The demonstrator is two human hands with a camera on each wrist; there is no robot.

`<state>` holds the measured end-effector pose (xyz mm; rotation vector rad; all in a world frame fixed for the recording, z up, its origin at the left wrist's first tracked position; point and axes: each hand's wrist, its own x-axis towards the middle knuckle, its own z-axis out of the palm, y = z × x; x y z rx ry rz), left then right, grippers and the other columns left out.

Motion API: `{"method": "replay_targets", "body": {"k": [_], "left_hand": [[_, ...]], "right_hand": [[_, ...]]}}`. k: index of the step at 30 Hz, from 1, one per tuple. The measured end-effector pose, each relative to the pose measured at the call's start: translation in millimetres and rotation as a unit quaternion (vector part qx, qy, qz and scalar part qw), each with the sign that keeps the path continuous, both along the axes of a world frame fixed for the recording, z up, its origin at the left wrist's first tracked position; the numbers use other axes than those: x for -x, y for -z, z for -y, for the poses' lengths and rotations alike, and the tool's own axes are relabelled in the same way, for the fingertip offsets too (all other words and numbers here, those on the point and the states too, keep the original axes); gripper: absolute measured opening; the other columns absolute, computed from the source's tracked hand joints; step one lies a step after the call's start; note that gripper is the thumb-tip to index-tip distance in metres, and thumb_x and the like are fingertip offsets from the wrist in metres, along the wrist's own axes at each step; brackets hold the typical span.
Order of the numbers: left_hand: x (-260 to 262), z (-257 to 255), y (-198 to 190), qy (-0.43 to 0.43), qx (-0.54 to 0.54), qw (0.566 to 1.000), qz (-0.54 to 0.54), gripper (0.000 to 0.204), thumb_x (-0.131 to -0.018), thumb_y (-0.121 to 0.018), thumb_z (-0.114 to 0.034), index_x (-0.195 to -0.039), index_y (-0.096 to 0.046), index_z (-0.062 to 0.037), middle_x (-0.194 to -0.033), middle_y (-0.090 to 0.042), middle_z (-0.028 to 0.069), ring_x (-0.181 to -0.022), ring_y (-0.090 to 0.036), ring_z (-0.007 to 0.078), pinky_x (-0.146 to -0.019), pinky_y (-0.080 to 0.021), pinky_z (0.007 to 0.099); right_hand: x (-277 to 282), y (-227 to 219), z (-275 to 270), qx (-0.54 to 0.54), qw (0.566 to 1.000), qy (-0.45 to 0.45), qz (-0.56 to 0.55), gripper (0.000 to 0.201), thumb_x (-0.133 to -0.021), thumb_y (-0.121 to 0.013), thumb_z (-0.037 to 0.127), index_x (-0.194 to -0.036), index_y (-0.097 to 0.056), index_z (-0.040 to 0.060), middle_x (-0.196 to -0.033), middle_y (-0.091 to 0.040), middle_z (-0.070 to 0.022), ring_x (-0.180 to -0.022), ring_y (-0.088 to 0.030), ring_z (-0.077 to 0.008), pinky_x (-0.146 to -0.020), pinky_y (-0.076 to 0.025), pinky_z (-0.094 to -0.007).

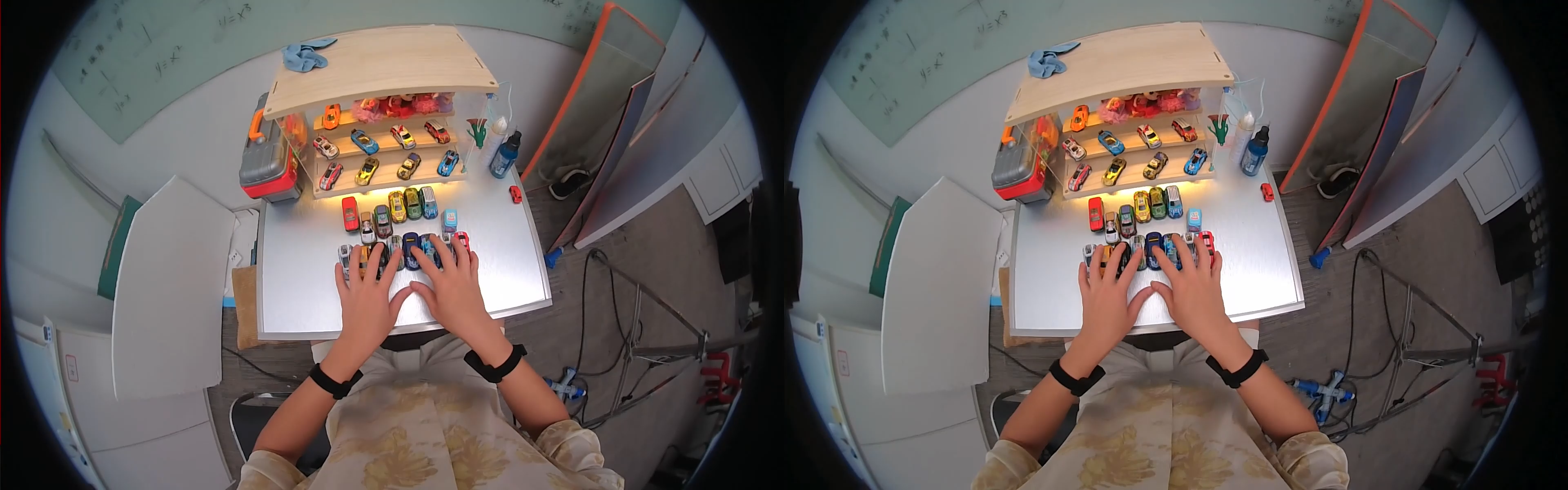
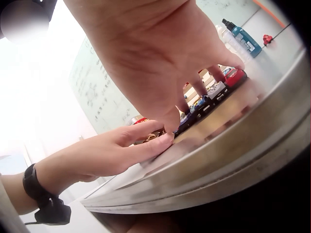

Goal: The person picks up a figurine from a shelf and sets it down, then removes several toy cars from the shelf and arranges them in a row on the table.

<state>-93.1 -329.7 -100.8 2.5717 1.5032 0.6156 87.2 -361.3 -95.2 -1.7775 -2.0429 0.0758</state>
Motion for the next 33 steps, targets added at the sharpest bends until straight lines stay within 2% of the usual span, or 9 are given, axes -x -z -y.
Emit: {"method": "replay_targets", "body": {"k": [14, 17, 23, 27, 30, 33], "left_hand": [[7.6, 13.1, -8.6, 0.010, 0.018, 1.000, 0.005, 0.064, -0.090, -0.075, -0.038, -0.147, -0.057, -0.0157, -0.151, -0.048, 0.0129, -0.142, -0.036, 0.0429, -0.115, -0.025, 0.0611], [11.3, 12.5, -5.9, 0.007, 0.004, 1.000, 0.026, 0.065, -0.088, -0.078, -0.038, -0.145, -0.058, -0.0142, -0.151, -0.048, 0.0127, -0.141, -0.037, 0.0423, -0.115, -0.028, 0.0579], [25.0, 1.2, -3.7, 0.005, -0.010, 0.998, 0.061, 0.071, -0.082, -0.083, -0.042, -0.142, -0.059, -0.0110, -0.152, -0.046, 0.0142, -0.140, -0.037, 0.0421, -0.113, -0.033, 0.0546], [25.9, -1.9, 0.2, 0.011, -0.017, 0.997, 0.075, 0.073, -0.081, -0.084, -0.043, -0.142, -0.059, -0.0098, -0.153, -0.044, 0.0169, -0.141, -0.036, 0.0437, -0.115, -0.032, 0.0560], [27.6, -7.2, 4.2, 0.004, -0.022, 0.997, 0.079, 0.076, -0.081, -0.085, -0.044, -0.143, -0.058, -0.0096, -0.155, -0.042, 0.0180, -0.144, -0.033, 0.0445, -0.117, -0.030, 0.0564], [32.1, -14.6, 1.3, 0.010, -0.004, 0.996, 0.092, 0.080, -0.079, -0.086, -0.044, -0.145, -0.055, -0.0094, -0.157, -0.040, 0.0186, -0.147, -0.031, 0.0447, -0.118, -0.029, 0.0564]], "right_hand": [[-3.7, -5.5, 14.9, 0.020, 0.999, -0.020, -0.040, 0.057, -0.091, -0.074, 0.029, -0.143, -0.057, 0.0145, -0.152, -0.043, -0.0178, -0.139, -0.035, -0.0459, -0.112, -0.029, -0.0618], [-4.1, -9.2, 18.7, 0.021, 0.998, -0.020, -0.054, 0.059, -0.090, -0.076, 0.024, -0.144, -0.056, 0.0135, -0.153, -0.042, -0.0187, -0.139, -0.036, -0.0457, -0.114, -0.031, -0.0594], [-17.2, -12.4, 23.0, -0.002, 0.993, 0.026, -0.117, 0.068, -0.085, -0.080, 0.014, -0.147, -0.053, 0.0080, -0.157, -0.036, -0.0223, -0.140, -0.035, -0.0475, -0.114, -0.038, -0.0528], [-27.2, 0.6, 23.1, -0.024, 0.987, 0.032, -0.153, 0.074, -0.086, -0.080, 0.016, -0.151, -0.046, 0.0058, -0.158, -0.031, -0.0250, -0.139, -0.036, -0.0475, -0.113, -0.039, -0.0525], [-29.6, 0.8, 24.5, -0.020, 0.981, 0.040, -0.189, 0.073, -0.088, -0.080, 0.018, -0.151, -0.046, 0.0058, -0.157, -0.032, -0.0251, -0.139, -0.036, -0.0470, -0.113, -0.039, -0.0530], [-36.8, -5.1, 20.3, -0.034, 0.980, 0.049, -0.192, 0.066, -0.090, -0.078, 0.020, -0.147, -0.050, 0.0043, -0.152, -0.039, -0.0241, -0.136, -0.042, -0.0439, -0.110, -0.042, -0.0499]]}}
